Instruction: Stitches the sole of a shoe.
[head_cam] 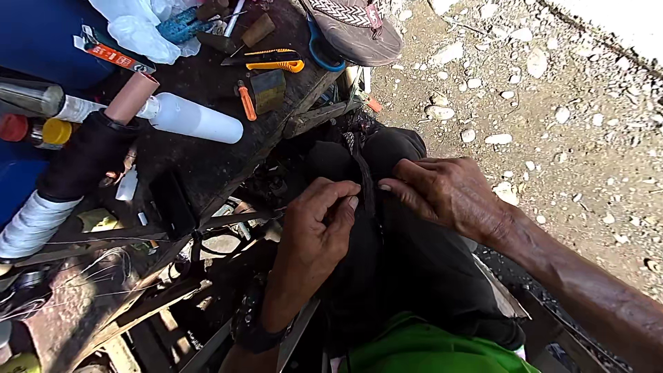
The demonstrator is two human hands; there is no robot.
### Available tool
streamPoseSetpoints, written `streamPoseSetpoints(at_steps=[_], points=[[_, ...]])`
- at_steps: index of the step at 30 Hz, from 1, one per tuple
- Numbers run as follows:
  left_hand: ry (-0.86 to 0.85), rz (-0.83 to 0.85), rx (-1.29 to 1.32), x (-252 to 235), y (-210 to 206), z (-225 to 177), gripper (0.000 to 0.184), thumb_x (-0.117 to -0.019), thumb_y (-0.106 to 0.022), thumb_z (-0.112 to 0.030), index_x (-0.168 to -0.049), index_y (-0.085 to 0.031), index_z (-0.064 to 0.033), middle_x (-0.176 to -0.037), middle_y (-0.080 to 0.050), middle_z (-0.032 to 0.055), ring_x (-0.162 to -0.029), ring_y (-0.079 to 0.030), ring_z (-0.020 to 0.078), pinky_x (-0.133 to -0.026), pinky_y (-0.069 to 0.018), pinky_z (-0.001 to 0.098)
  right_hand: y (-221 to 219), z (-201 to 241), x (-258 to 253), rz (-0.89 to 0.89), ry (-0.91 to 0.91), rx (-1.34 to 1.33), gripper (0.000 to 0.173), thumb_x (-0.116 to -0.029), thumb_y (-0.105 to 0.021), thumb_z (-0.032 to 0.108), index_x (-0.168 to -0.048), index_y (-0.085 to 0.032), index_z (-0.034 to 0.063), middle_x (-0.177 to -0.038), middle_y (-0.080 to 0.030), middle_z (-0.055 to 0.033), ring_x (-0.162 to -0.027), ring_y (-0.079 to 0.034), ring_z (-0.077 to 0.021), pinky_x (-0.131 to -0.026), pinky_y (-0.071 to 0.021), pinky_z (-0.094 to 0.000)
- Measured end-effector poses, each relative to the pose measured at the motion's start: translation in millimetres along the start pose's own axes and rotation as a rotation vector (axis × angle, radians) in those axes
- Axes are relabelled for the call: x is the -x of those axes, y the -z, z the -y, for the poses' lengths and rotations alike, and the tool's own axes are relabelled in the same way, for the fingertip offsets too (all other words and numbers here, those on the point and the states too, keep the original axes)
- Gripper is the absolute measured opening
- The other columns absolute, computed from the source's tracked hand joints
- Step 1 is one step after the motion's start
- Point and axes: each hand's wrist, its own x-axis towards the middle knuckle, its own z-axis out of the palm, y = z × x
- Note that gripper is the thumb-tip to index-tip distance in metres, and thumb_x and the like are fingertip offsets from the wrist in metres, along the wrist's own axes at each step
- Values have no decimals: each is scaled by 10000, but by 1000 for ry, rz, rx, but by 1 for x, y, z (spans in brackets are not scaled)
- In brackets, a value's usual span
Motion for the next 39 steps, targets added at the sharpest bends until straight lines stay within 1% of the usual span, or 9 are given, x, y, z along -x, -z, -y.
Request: streamPoseSetpoints(at_steps=[10, 17, 21, 23, 26, 29, 32, 35, 39], points=[[67, 170, -131, 0, 24, 1, 244, -954, -527, -128, -1030, -759, -117, -882, -674, -61, -727, -601, -3, -613, -496, 153, 26, -54, 72, -17, -444, 147, 497, -1045, -400, 530, -816, -595, 135, -521, -433, 1, -449, -480, -204, -431, -323, -418], [-100, 185, 489, 13, 60, -1, 181, -994, -605, -258, -951, -759, -173, -842, -665, -89, -783, -601, 4, -715, -491, 175, 4, -21, 66, 140, -349, -628, 472, -1022, -536, 583, -830, -639, 164, -595, -469, 78, -518, -447, -34, -486, -367, -271], [19, 83, 342, 27, 80, 19, 160, -967, -640, -245, -1003, -790, -202, -866, -704, -93, -726, -607, -17, -653, -494, 139, 3, -6, 57, 21, -286, -951, 259, -1014, -668, 308, -1027, -739, 59, -713, -604, 80, -589, -479, 57, -522, -385, -122], [86, 13, 134, 32, 84, 26, 179, -965, -621, -219, -1042, -781, -190, -903, -724, -83, -721, -622, -7, -642, -510, 142, -3, 3, 48, -60, -272, -829, 232, -1016, -659, 273, -1104, -751, 79, -760, -650, 68, -617, -519, 42, -552, -438, -147], [92, -79, -177, 33, 72, 27, 278, -992, -591, -244, -1190, -730, -107, -1116, -707, 5, -991, -667, 103, -853, -563, 257, -16, 8, 35, -67, -203, -329, 280, -1007, -593, 354, -1162, -763, 195, -836, -721, 43, -669, -635, -78, -581, -519, -316], [-32, -158, -160, 25, 36, 18, 381, -1008, -612, -273, -1282, -652, -12, -1200, -656, 71, -893, -635, 98, -731, -545, 234, -27, 6, 31, -109, -139, -197, 290, -983, -544, 301, -1104, -786, 197, -746, -665, 8, -630, -625, -150, -524, -473, -366], [-55, -77, -173, 13, -4, 4, 634, -997, -639, -343, -1480, -460, 27, -1191, -681, 104, -693, -591, 44, -566, -499, 200, -11, 8, 33, -65, -209, -867, 217, -1036, -595, 225, -1035, -754, 78, -774, -660, 60, -639, -553, 19, -563, -450, -159], [-86, -138, -340, 1, -28, 3, 680, -962, -670, -300, -1517, -439, 17, -839, -667, 30, -578, -531, 33, -491, -459, 205, 8, 15, 34, 47, -265, -1710, 209, -1032, -615, 271, -1056, -706, 85, -743, -637, 83, -605, -567, 28, -550, -486, -146], [-158, -189, -375, -4, -37, 5, 551, -938, -645, -165, -1440, -533, 32, -689, -579, -2, -535, -482, 29, -479, -429, 196, 13, 17, 28, 8, -342, -1841, 264, -1020, -622, 347, -946, -686, 101, -672, -589, 68, -582, -571, -8, -558, -497, -169]])
